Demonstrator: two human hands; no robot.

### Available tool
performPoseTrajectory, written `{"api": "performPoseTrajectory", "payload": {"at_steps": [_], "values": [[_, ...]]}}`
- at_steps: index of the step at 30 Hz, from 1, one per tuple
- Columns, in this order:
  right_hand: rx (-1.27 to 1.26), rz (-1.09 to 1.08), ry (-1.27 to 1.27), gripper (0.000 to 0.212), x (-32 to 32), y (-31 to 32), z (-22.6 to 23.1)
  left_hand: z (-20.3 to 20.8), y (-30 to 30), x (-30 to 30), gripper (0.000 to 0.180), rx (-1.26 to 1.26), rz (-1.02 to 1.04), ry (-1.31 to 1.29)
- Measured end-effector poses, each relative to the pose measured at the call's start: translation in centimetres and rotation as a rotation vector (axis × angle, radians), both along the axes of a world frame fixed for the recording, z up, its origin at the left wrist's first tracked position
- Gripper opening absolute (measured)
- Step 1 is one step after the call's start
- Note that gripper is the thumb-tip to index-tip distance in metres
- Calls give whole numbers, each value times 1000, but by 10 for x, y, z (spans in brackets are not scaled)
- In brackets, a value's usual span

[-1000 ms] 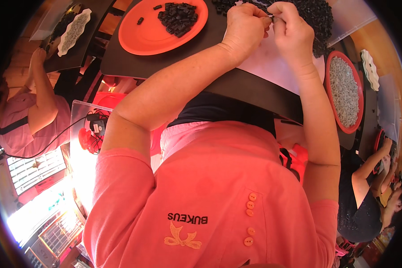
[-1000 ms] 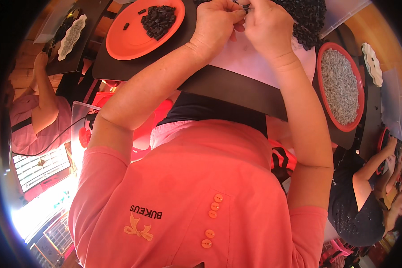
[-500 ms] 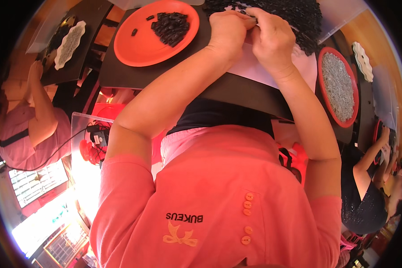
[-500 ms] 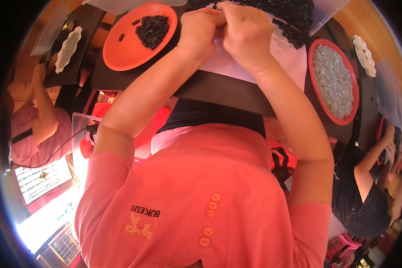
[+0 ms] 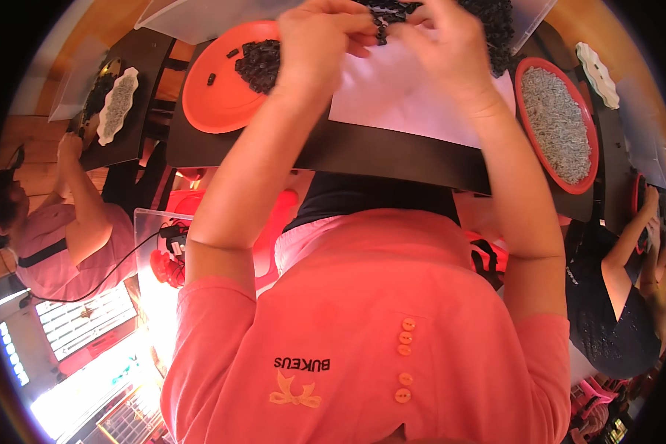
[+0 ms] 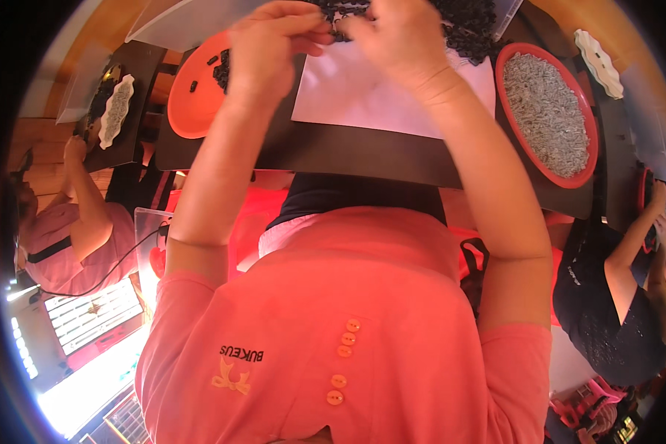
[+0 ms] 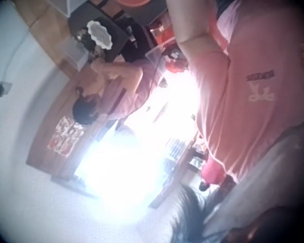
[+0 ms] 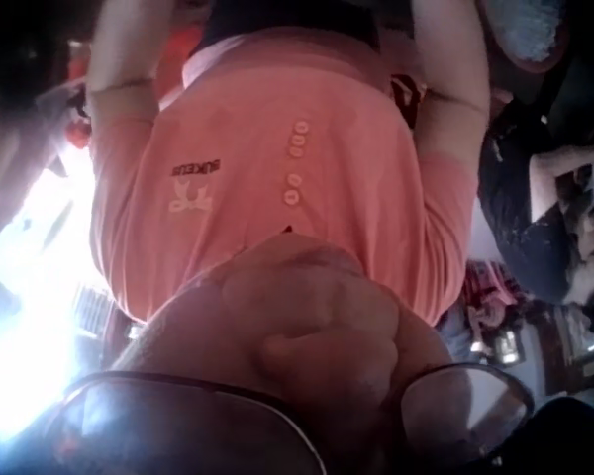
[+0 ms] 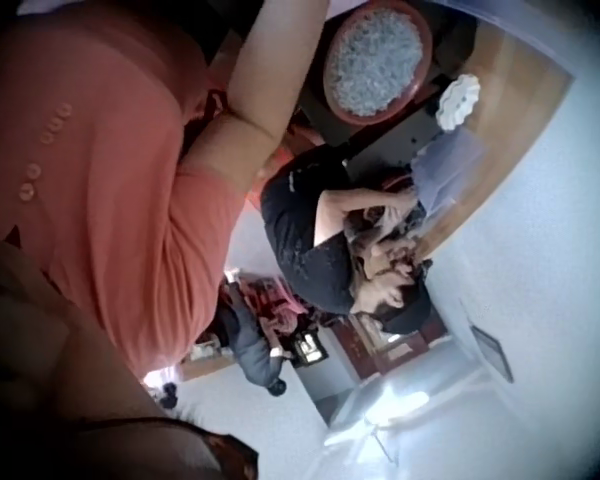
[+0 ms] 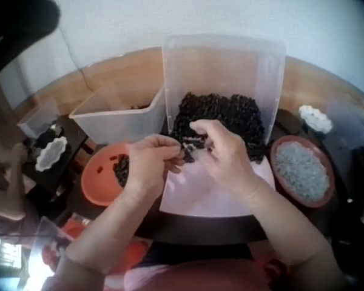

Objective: The person repeatedly picks up small plastic pieces and metal pins by hand, inserts the pins into the plastic pieces to assemble them, and places the assembled components on the table.

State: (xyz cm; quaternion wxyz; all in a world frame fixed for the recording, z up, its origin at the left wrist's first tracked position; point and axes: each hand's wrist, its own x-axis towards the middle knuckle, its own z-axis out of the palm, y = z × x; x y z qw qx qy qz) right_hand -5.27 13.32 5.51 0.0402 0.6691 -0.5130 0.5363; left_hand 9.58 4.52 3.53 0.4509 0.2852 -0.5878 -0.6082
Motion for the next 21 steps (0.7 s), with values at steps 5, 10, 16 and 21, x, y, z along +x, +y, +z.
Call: {"api": "performPoseTrajectory", "payload": {"at_steps": [5, 10, 16, 21], "values": [[99, 27, -345, 14, -48, 18, 19, 11, -24, 52, 7, -298, 242, -398], [122, 118, -457, 12, -65, 31, 10, -5, -16, 45, 7, -1139, 355, -654], [402, 76, -680, 8, -54, 36, 1, -39, 52, -21, 23, -1126, 16, -666], [433, 156, -624, 6, -64, 34, -14, -51, 42, -33, 18, -1233, 76, -807]]}}
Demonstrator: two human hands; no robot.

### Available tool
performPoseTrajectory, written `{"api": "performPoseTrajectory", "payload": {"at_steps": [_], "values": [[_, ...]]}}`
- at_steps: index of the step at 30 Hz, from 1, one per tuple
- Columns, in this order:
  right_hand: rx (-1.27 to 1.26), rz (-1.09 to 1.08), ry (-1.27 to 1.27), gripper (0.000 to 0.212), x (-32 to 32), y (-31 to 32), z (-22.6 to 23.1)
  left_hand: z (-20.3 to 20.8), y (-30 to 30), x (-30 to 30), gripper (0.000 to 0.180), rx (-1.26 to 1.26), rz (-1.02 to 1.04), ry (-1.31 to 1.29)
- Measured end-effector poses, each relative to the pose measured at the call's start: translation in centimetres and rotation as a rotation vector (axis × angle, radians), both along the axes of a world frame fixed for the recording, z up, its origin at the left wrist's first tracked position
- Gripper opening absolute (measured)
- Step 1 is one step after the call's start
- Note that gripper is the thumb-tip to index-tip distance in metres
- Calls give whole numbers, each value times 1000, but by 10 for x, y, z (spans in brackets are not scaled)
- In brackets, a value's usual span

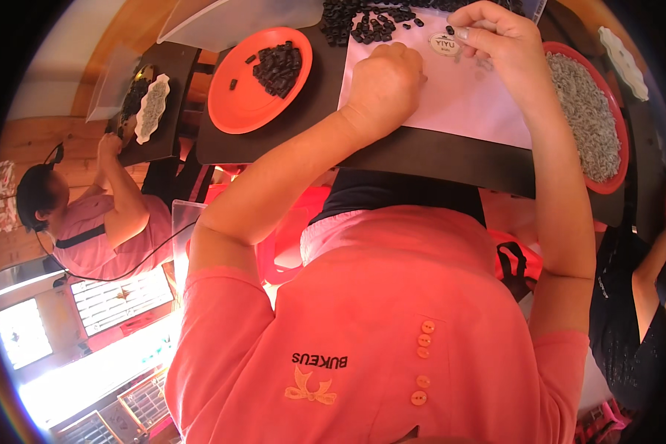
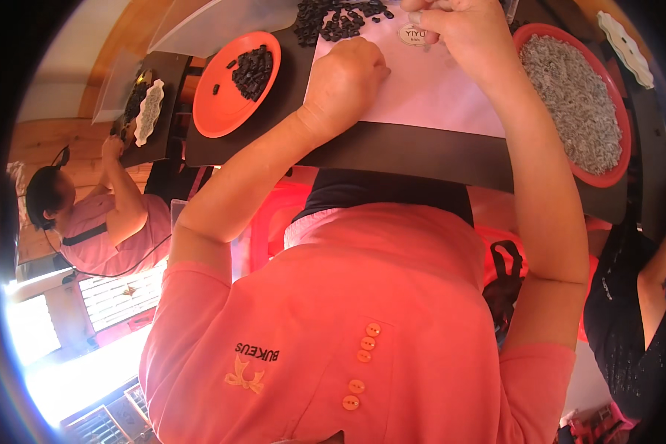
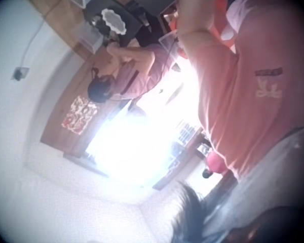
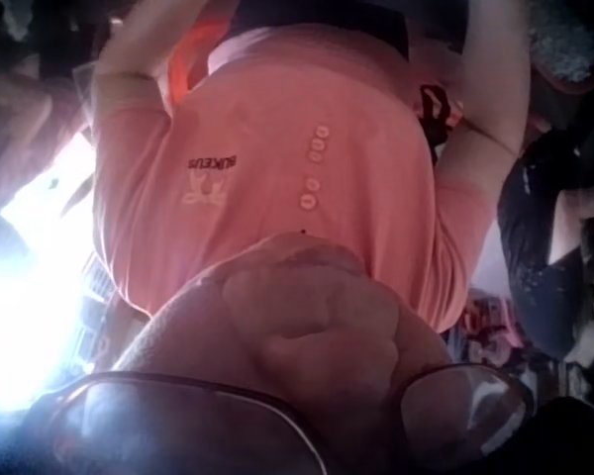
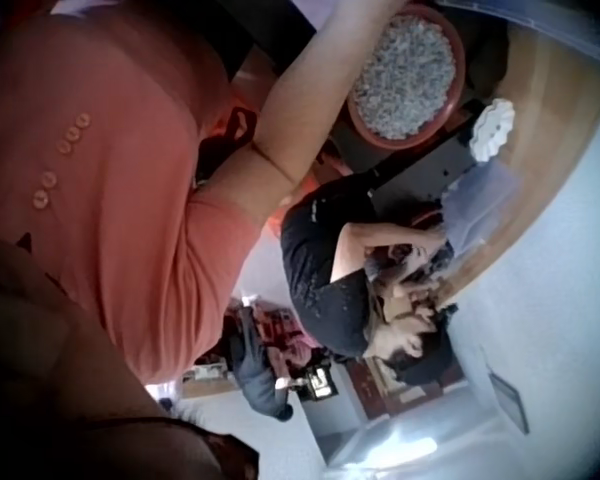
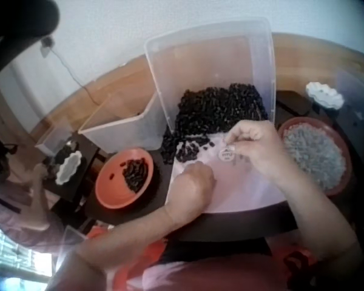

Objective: The person repeatedly picks up small plastic pieces and metal pins by hand, inserts the pins into the plastic pieces to assemble them, and places the assembled components on the table.

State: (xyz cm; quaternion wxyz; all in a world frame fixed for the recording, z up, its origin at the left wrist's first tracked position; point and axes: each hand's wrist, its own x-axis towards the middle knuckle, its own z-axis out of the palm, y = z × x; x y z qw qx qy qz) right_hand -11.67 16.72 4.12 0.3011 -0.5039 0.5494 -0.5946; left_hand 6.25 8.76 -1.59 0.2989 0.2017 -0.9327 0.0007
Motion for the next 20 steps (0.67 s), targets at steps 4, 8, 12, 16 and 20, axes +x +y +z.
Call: {"api": "performPoseTrajectory", "payload": {"at_steps": [4, 8, 12, 16, 20], "values": [[19, 69, -87, 5, -6, -8, -16, 11, -15, 3, 17, 459, -43, 154], [-13, 73, -145, 6, -8, -8, -17, 20, -9, 20, 21, 511, -22, 114], [68, 43, -117, 5, -3, -9, -12, 6, -6, 24, 19, 151, -96, 39], [59, 53, -96, 5, -2, -11, -20, 6, -3, 17, 15, 153, -86, 52], [14, 93, -123, 4, -5, -9, -22, 6, 0, 15, 13, 128, -106, 56]]}}
